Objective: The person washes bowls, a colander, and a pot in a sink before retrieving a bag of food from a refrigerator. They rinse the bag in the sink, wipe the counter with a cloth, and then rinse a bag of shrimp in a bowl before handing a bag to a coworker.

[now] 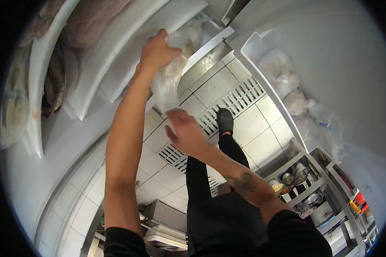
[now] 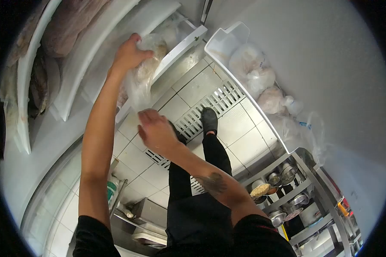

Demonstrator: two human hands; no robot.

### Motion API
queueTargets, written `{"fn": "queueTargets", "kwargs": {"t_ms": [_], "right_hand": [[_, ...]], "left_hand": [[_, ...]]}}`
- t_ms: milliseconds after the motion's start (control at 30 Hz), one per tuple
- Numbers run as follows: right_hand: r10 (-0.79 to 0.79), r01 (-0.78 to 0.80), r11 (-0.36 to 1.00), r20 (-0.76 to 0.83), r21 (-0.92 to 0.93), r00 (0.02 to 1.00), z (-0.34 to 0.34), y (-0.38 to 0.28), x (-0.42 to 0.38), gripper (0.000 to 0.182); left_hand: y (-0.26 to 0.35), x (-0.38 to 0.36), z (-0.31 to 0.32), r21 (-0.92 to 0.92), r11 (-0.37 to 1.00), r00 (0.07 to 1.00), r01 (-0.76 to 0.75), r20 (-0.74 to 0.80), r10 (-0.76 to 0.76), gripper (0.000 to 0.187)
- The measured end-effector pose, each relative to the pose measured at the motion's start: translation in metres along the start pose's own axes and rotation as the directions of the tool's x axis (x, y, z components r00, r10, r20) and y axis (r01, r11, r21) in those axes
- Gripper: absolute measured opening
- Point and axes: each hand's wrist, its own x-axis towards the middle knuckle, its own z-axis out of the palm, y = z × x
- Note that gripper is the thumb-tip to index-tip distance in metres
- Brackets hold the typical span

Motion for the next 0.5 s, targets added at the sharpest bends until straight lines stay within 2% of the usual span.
{"fn": "queueTargets", "kwargs": {"t_ms": [33,100,133,167,200,233,300,333,367,433,500], "right_hand": [[-0.016,0.018,0.998,-0.033,0.062,0.999,-0.016,0.003,-0.007,0.030],[0.146,-0.148,0.980,0.026,0.132,0.989,-0.056,0.016,-0.026,0.029],[0.373,-0.371,0.883,0.048,0.289,0.927,-0.071,0.028,-0.041,0.028],[0.541,-0.474,0.648,0.077,0.596,0.837,-0.083,0.044,-0.058,0.029],[0.673,-0.560,0.433,0.159,0.706,0.722,-0.119,0.034,-0.053,0.034],[0.735,-0.547,0.375,0.119,0.749,0.667,-0.136,0.035,-0.058,0.042],[0.796,-0.373,0.294,-0.009,0.880,0.605,-0.159,0.033,-0.068,0.052],[0.795,-0.346,0.354,-0.085,0.869,0.601,-0.168,0.046,-0.075,0.056],[0.809,-0.306,0.159,0.054,0.939,0.585,-0.181,0.047,-0.074,0.057],[0.814,-0.279,0.103,0.080,0.955,0.575,-0.177,0.040,-0.068,0.057],[0.816,-0.265,0.079,0.090,0.961,0.571,-0.174,0.038,-0.063,0.056]], "left_hand": [[0.000,-0.002,-0.001,0.001,1.000,1.000,0.006,-0.001,-0.006,0.065],[0.009,-0.005,-0.003,0.064,0.996,0.998,-0.066,-0.005,0.067,0.056],[0.010,-0.004,0.002,0.063,0.996,0.998,-0.064,-0.007,0.065,0.056],[0.007,-0.001,0.010,0.067,0.997,0.998,-0.037,-0.045,0.040,0.052],[0.006,0.002,0.015,0.069,0.998,0.996,-0.006,-0.087,0.012,0.048],[0.007,0.005,0.017,0.064,0.998,0.996,0.003,-0.094,0.003,0.048],[0.012,0.009,0.021,0.140,0.990,0.989,0.028,-0.148,-0.007,0.036],[0.015,0.012,0.023,0.134,0.990,0.988,0.038,-0.153,-0.017,0.036],[0.018,0.013,0.021,0.112,0.993,0.988,0.044,-0.149,-0.027,0.030],[0.026,0.010,0.018,0.093,0.994,0.988,0.055,-0.146,-0.041,0.025],[0.032,0.003,0.019,0.112,0.994,0.988,-0.002,-0.153,0.019,0.019]]}}
